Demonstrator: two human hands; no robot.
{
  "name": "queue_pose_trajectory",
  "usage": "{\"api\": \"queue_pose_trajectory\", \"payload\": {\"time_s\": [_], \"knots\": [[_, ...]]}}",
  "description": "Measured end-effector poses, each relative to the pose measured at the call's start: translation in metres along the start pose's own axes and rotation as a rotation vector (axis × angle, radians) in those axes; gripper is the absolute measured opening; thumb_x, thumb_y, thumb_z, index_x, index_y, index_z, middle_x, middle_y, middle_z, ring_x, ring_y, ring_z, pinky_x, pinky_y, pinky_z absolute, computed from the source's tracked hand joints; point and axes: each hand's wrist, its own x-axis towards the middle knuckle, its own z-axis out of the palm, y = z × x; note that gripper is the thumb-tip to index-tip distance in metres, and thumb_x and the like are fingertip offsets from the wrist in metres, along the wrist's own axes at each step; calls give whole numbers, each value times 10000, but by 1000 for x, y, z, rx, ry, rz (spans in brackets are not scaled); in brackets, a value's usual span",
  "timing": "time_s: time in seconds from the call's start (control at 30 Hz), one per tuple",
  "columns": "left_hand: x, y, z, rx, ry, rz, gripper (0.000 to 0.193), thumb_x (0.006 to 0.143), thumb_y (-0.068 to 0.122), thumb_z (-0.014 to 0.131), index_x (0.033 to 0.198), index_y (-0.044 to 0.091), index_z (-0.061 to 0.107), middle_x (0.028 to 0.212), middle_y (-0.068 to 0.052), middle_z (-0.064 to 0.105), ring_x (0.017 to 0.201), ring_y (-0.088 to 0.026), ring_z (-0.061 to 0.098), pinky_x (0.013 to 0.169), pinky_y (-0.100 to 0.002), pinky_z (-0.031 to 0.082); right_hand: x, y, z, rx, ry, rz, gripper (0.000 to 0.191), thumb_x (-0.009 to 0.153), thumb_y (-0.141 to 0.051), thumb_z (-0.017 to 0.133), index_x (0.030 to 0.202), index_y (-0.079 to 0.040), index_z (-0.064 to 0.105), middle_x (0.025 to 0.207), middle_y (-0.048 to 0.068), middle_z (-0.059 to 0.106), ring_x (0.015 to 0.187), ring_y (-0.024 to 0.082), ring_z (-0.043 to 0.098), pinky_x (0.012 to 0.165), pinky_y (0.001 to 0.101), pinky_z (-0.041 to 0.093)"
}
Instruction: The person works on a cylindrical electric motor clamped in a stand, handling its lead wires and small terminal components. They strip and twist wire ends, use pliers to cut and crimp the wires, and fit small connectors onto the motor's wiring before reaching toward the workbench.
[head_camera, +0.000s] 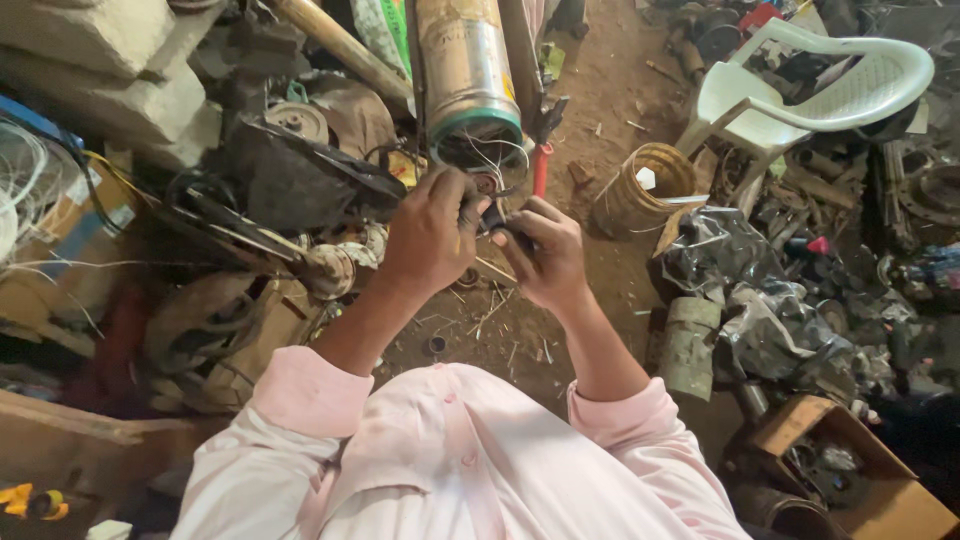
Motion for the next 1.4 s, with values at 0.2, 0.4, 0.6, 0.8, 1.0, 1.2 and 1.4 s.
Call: {"api": "queue_pose_trajectory", "payload": {"time_s": [0.2, 0.4, 0.6, 0.8, 1.0, 1.2, 1.4], "knots": [[3, -10, -12, -281, -211, 9, 128, 940, 71, 724, 1058, 52, 676, 1018, -124, 714, 982, -287, 732, 842, -376, 555, -6, -18, -26, 840, -159, 570, 192, 958, -147, 751, 1020, 33, 729, 789, -5, 607, 639, 41, 467, 551, 227, 333], [-6, -4, -21, -272, -157, 1, 378, 855, 283, 766, 1041, -31, 669, 1048, -192, 647, 966, -281, 687, 823, -371, 539, 14, -25, -29, 762, -106, 378, 234, 945, -127, 720, 1145, -11, 686, 915, 12, 723, 738, 59, 640, 609, 217, 463], [1, -13, -2, -349, 24, -74, 460, 1070, 415, 586, 960, -12, 716, 1025, -163, 687, 965, -321, 681, 826, -405, 502, 13, -12, -12, -41, 86, -97, 233, 874, -48, 767, 1103, -7, 744, 862, 75, 658, 701, 170, 638, 648, 313, 492], [4, -18, -13, -179, -179, 4, 287, 952, 228, 685, 951, -49, 611, 939, -201, 580, 882, -407, 601, 776, -450, 481, 21, 7, 4, -101, 66, -176, 135, 875, -67, 810, 950, -21, 708, 859, 118, 588, 688, 239, 589, 627, 361, 458], [1, -3, -9, -150, 15, 32, 103, 920, 40, 706, 964, -2, 623, 1000, -177, 619, 944, -376, 639, 833, -435, 510, -1, -7, -9, 71, -123, 52, 148, 893, -99, 795, 915, 1, 687, 791, 82, 548, 665, 180, 511, 608, 322, 402], [-2, -11, -19, -320, -94, 11, 175, 937, 25, 713, 1111, 41, 708, 1061, -94, 711, 985, -237, 703, 865, -386, 548, 8, -19, -33, 931, -350, 378, 339, 949, -129, 748, 1224, 40, 641, 992, 8, 650, 786, 65, 551, 652, 240, 434], [-17, -5, -22, -349, -14, 62, 327, 826, 72, 772, 1126, 24, 650, 1184, -127, 566, 1033, -266, 656, 891, -355, 546, 41, -39, -35, 430, -247, 121, 228, 1000, -46, 705, 1224, -7, 685, 985, 66, 679, 798, 117, 621, 677, 252, 487]]}}
